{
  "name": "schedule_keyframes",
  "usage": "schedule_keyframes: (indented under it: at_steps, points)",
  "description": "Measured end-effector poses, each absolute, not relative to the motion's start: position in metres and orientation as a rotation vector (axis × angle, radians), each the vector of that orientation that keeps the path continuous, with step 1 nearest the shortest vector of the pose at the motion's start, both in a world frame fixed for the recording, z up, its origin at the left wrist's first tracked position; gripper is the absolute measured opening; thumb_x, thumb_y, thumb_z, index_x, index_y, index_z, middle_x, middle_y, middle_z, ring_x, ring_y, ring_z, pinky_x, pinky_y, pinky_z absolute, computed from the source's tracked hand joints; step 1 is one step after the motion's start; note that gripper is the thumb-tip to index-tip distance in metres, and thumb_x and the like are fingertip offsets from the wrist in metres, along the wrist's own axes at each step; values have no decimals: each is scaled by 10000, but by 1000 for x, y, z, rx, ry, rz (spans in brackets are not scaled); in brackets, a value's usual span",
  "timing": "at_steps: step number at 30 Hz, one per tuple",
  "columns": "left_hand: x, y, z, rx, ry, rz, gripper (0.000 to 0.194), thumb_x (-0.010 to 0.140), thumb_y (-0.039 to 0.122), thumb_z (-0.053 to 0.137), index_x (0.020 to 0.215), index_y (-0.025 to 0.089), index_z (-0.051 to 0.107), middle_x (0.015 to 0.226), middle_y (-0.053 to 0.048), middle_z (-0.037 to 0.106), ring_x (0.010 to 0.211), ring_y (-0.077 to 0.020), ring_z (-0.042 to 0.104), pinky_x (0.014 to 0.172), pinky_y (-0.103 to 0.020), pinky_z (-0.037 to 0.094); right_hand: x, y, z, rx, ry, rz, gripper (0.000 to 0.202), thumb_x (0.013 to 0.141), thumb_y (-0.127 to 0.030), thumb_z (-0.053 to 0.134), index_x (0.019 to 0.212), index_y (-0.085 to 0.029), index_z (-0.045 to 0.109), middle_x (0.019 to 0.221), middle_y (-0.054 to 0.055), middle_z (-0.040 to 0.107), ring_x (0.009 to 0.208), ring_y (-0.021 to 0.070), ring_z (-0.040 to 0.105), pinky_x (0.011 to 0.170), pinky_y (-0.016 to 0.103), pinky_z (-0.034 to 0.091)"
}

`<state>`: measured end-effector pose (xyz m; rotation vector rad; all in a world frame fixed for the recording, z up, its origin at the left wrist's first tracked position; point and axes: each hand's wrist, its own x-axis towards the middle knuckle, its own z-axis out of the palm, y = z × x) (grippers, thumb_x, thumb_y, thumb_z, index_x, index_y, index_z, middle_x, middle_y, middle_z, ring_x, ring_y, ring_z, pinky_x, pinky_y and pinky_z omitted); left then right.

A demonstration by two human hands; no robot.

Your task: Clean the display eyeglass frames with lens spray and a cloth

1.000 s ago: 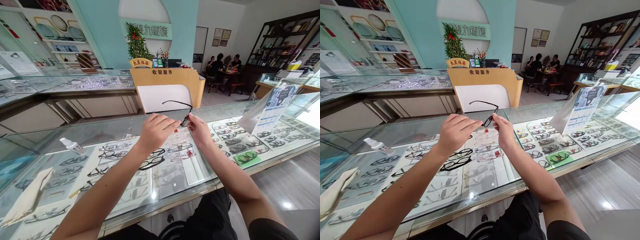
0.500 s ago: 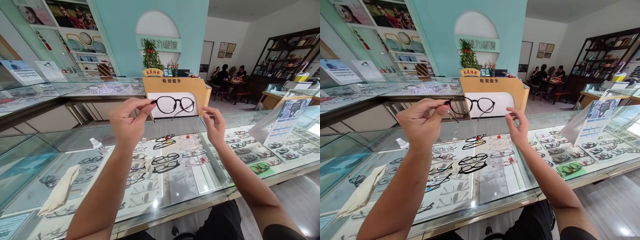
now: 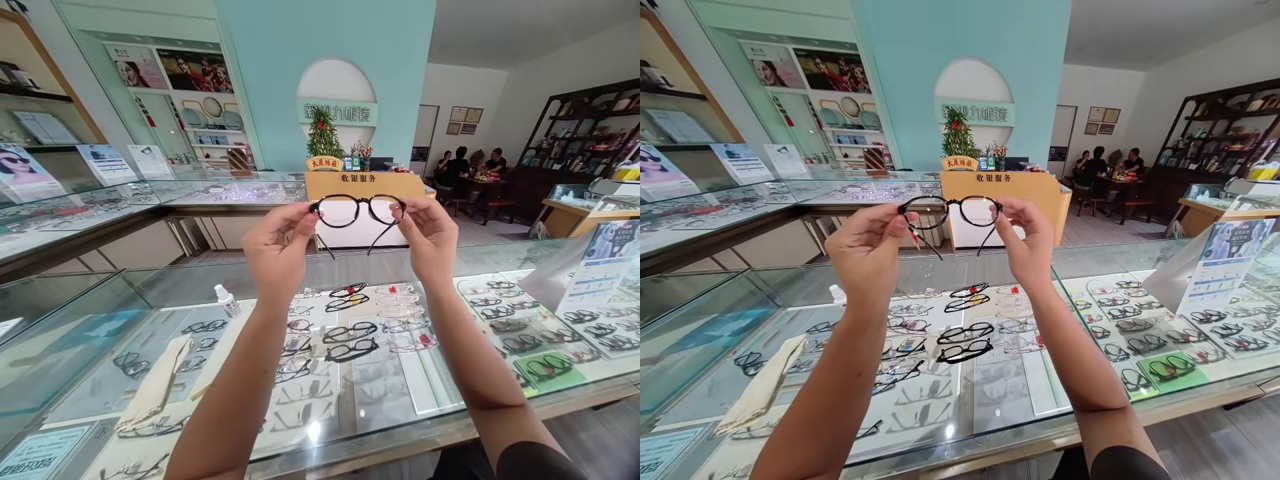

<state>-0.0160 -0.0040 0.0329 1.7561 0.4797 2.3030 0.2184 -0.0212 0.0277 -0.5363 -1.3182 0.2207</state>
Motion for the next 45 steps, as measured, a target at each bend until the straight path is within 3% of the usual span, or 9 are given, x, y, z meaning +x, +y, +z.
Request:
schedule_keyframes:
  at_steps: [5,12,19,25,29,36,39,45]
  points:
    - [-7,0,28,1768,476,2319,157,987,300,870,1139,264,860,961,-26,846,861,-144,818,762,-258,657,214,-18,22,-514,-1256,266,148,993,-362,831,1117,-303,778,1054,15,837,997,196,831,942,398,696]
    - [1,7,17,1779,624,2445,159,1017,364,830,1141,266,811,1027,-49,836,915,-191,826,811,-338,674,208,-20,18,-620,-1231,-118,85,1032,-340,777,1115,-324,787,1055,26,829,975,207,818,802,386,725]
    - [2,16,8,1761,784,2601,138,994,314,842,1131,318,855,1082,-36,849,947,-202,816,843,-385,678,206,-17,15,-679,-1269,-273,99,1077,-329,698,1109,-334,792,1087,41,830,1075,240,807,853,442,742]
    - [6,14,3,1883,832,2450,402,966,209,791,1365,255,815,1318,-91,818,1125,-228,820,920,-377,684,209,-8,12,-652,-1275,-304,92,1058,-278,725,1060,-326,803,989,26,819,926,223,771,750,413,665]
    - [11,10,0,2018,858,2352,567,920,283,862,1472,263,732,1433,-109,767,1209,-269,802,954,-399,677,214,-2,8,-680,-1263,-308,82,1056,-288,706,1053,-312,784,989,32,804,914,216,766,773,414,683]
    - [13,11,-2,2043,893,2409,551,921,382,904,1424,255,718,1375,-111,758,1231,-292,785,953,-424,668,215,1,5,-702,-1287,-271,96,1061,-281,657,1097,-317,738,1035,33,792,953,214,783,813,416,698]
    - [12,12,-2,2023,890,2457,559,909,427,921,1406,279,710,1371,-107,747,1244,-303,766,939,-431,659,212,-1,6,-716,-1343,-260,160,1032,-289,680,1186,-328,700,1114,48,782,1048,239,780,878,448,690]
    - [12,15,-3,1983,882,2529,586,895,427,935,1417,344,684,1420,-106,721,1296,-324,729,928,-446,649,210,-5,9,-736,-1498,-245,477,984,-426,806,1399,-340,588,1336,99,743,1203,291,760,990,509,664]
